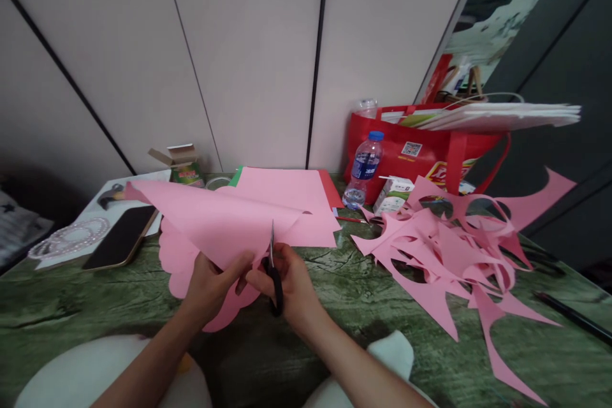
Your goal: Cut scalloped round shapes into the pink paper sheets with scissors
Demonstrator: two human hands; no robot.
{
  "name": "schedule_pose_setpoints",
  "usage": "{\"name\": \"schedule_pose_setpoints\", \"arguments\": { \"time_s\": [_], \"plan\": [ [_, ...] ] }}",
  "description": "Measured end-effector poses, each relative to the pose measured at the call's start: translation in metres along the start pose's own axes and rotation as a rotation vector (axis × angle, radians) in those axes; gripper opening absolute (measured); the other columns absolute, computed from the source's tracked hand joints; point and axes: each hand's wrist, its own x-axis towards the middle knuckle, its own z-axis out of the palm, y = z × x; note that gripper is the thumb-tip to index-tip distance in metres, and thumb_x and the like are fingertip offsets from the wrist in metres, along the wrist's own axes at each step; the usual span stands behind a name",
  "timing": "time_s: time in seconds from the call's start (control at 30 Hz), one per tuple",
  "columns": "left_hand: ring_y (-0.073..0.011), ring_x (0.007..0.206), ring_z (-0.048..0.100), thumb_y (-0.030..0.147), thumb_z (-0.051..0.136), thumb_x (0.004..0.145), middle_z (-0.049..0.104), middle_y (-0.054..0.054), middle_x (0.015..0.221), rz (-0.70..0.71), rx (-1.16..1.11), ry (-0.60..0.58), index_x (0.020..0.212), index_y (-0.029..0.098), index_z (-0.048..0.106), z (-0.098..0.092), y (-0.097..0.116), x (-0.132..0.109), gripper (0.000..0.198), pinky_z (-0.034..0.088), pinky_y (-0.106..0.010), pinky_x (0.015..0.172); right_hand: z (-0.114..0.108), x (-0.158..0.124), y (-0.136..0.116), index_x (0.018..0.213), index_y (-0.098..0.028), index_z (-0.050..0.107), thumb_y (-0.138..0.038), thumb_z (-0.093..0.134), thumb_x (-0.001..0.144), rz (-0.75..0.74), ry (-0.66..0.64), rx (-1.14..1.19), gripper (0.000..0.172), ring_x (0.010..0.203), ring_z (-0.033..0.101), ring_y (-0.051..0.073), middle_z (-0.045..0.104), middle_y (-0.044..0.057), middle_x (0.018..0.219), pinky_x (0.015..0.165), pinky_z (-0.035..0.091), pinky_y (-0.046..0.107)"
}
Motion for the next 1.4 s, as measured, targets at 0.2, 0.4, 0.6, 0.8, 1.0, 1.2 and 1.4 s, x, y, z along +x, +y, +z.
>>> {"name": "schedule_pose_setpoints", "arguments": {
  "time_s": [0.2, 0.4, 0.6, 0.8, 1.0, 1.2, 1.4],
  "plan": [
    [-0.0074, 0.035, 0.042, 0.023, 0.06, 0.071, 0.046, 0.005, 0.036, 0.01, 0.018, -0.004, 0.046, 0.016, 0.049, 0.0, 0.001, 0.001, 0.029, 0.034, -0.02, 0.037, 0.0, 0.001, -0.001, 0.081, -0.019, 0.049, -0.045, 0.069, 0.066, 0.018, 0.021, 0.009, 0.037, 0.053, 0.047, 0.012, 0.053, -0.003, 0.06, 0.051, 0.036, 0.025],
    [-0.0075, 0.034, 0.042, 0.023, 0.057, 0.075, 0.048, 0.004, 0.037, 0.042, 0.018, -0.054, 0.047, 0.016, 0.051, -0.003, -0.003, 0.002, 0.03, 0.034, -0.021, 0.038, 0.001, -0.001, -0.007, 0.078, -0.019, 0.049, -0.046, 0.067, 0.066, 0.022, 0.031, -0.027, 0.034, 0.052, 0.044, 0.012, 0.051, -0.003, 0.057, 0.049, 0.035, 0.025],
    [-0.0071, 0.034, 0.041, 0.026, 0.059, 0.075, 0.047, 0.004, 0.039, 0.036, 0.006, -0.037, 0.05, 0.015, 0.052, -0.006, -0.008, 0.003, 0.028, 0.032, -0.021, 0.037, 0.002, 0.0, -0.008, 0.075, -0.019, 0.049, -0.043, 0.066, 0.065, 0.04, 0.043, -0.052, 0.031, 0.048, 0.042, 0.011, 0.047, -0.005, 0.053, 0.045, 0.032, 0.023],
    [-0.0083, 0.035, 0.042, 0.025, 0.059, 0.076, 0.044, 0.006, 0.037, 0.045, -0.029, -0.06, 0.05, 0.016, 0.05, -0.006, -0.01, 0.004, 0.029, 0.034, -0.023, 0.038, 0.001, 0.0, -0.011, 0.068, -0.018, 0.048, -0.042, 0.064, 0.066, 0.031, 0.03, -0.075, 0.029, 0.048, 0.042, 0.01, 0.047, -0.004, 0.052, 0.045, 0.033, 0.023],
    [-0.0062, 0.034, 0.039, 0.024, 0.059, 0.076, 0.044, 0.006, 0.038, 0.054, -0.042, -0.04, 0.05, 0.016, 0.048, -0.007, -0.01, 0.004, 0.03, 0.029, -0.02, 0.036, 0.0, 0.0, -0.007, 0.067, -0.018, 0.051, -0.04, 0.065, 0.065, 0.04, 0.035, -0.067, 0.027, 0.046, 0.042, 0.009, 0.047, -0.005, 0.05, 0.044, 0.034, 0.023],
    [-0.0056, 0.033, 0.037, 0.025, 0.06, 0.075, 0.044, 0.006, 0.038, 0.066, -0.073, -0.04, 0.051, 0.016, 0.048, -0.008, -0.012, 0.006, 0.028, 0.028, -0.02, 0.035, 0.0, 0.002, -0.002, 0.073, -0.017, 0.054, -0.04, 0.066, 0.066, 0.056, 0.039, -0.035, 0.027, 0.044, 0.042, 0.009, 0.048, -0.005, 0.048, 0.043, 0.033, 0.023],
    [-0.0049, 0.034, 0.037, 0.024, 0.061, 0.076, 0.044, 0.007, 0.039, 0.08, -0.122, -0.035, 0.057, 0.016, 0.047, -0.007, -0.013, 0.007, 0.025, 0.028, -0.019, 0.035, 0.0, 0.0, -0.007, 0.076, -0.016, 0.054, -0.04, 0.068, 0.064, 0.088, 0.038, -0.013, 0.031, 0.045, 0.044, 0.009, 0.049, -0.005, 0.049, 0.044, 0.032, 0.023]
  ]
}}
